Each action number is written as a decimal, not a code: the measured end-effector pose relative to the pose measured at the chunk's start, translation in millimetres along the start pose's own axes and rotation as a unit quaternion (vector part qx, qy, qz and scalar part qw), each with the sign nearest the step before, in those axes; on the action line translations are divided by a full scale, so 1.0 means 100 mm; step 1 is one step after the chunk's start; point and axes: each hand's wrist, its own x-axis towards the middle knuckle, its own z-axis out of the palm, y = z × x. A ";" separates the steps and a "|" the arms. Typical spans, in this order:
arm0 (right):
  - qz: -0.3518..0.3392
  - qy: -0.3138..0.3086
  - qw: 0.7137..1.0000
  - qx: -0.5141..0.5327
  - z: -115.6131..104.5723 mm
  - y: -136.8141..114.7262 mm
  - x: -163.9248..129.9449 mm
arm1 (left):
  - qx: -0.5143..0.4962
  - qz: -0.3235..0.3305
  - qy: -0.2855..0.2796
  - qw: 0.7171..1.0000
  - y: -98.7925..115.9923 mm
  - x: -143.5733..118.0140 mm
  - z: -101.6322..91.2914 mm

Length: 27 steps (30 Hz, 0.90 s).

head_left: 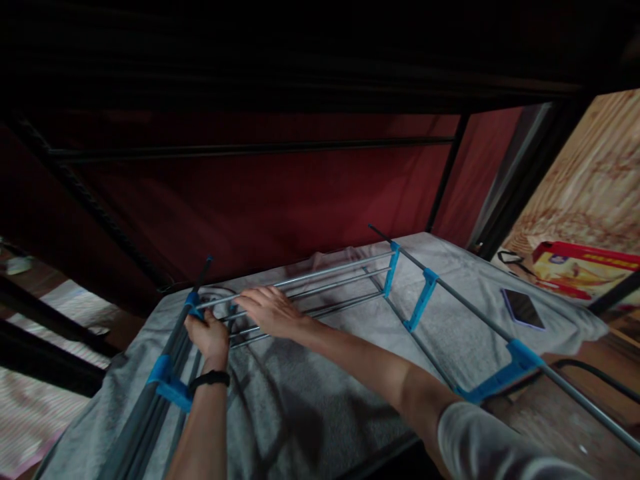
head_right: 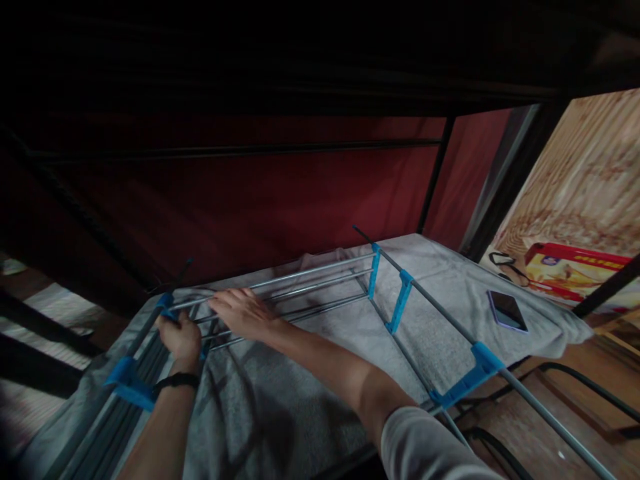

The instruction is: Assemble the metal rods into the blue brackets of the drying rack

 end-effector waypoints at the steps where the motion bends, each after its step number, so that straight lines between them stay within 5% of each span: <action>1: 0.016 0.016 1.000 0.018 0.01 0.00 -0.17 | 0.002 0.012 0.008 1.000 -0.01 -0.04 -0.02; 6: 0.197 0.082 0.974 0.083 0.14 0.33 -1.29 | 0.036 0.083 0.098 0.991 -0.09 -0.67 -0.10; 11: 0.399 0.156 0.903 0.030 0.03 0.95 -2.39 | 0.002 0.216 -0.116 0.969 -0.17 -1.58 0.03; 14: 0.478 0.183 0.859 -0.021 -0.10 1.30 -2.83 | 0.008 0.247 -0.220 0.944 -0.17 -1.88 0.18; 19: 0.532 0.205 0.818 -0.071 -0.18 1.67 -3.12 | 0.055 0.301 -0.294 0.905 0.04 -1.97 0.44; 27: 0.627 0.144 0.765 -0.026 -0.07 1.93 -3.06 | 0.106 0.357 -0.374 0.849 0.37 -1.95 0.80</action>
